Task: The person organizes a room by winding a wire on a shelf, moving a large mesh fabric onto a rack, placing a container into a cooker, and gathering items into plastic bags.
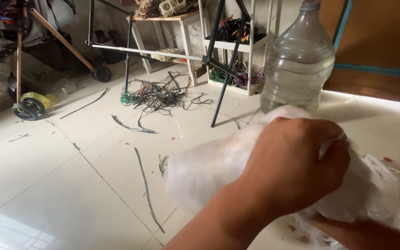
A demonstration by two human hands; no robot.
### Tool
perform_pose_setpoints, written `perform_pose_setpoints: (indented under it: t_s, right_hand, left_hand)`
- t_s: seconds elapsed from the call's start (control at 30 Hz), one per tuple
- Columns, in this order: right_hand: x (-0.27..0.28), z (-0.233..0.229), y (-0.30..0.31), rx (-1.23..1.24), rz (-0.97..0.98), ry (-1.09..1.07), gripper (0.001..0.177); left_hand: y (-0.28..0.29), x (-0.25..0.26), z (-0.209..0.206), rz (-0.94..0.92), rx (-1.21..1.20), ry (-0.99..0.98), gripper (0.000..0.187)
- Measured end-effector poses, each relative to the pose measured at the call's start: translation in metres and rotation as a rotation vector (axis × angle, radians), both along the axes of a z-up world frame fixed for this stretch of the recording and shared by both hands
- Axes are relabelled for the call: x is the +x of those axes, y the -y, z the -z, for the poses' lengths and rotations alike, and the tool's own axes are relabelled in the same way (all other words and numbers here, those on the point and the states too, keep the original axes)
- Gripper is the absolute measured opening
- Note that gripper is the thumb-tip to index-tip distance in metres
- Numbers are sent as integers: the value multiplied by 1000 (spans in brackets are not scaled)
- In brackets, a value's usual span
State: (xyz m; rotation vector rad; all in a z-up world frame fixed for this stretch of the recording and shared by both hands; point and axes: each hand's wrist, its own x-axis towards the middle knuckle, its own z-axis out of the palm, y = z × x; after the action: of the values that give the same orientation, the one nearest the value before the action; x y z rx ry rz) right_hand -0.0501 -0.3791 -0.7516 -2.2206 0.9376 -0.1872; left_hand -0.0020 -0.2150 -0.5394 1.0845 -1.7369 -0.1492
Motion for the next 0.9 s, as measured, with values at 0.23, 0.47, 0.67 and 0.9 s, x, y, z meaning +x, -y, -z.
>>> perform_pose_setpoints:
  t_s: [0.23, 0.47, 0.67, 0.9]
  right_hand:
    - [1, -8, 6, 25, -23, -115, 33]
    - [-21, -69, 30, 56, -32, -111, 34]
    - [-71, -80, 33, -203, 145, 223, 34]
    - [-72, 2, 34, -89, 182, 106, 35]
  left_hand:
    - [8, -9, 45, 113, 89, -81, 9]
    - [57, 42, 95, 49, 433, -472, 25]
    - [61, 63, 115, -233, 315, -142, 28]
    - [60, 59, 102, -298, 421, -267, 28]
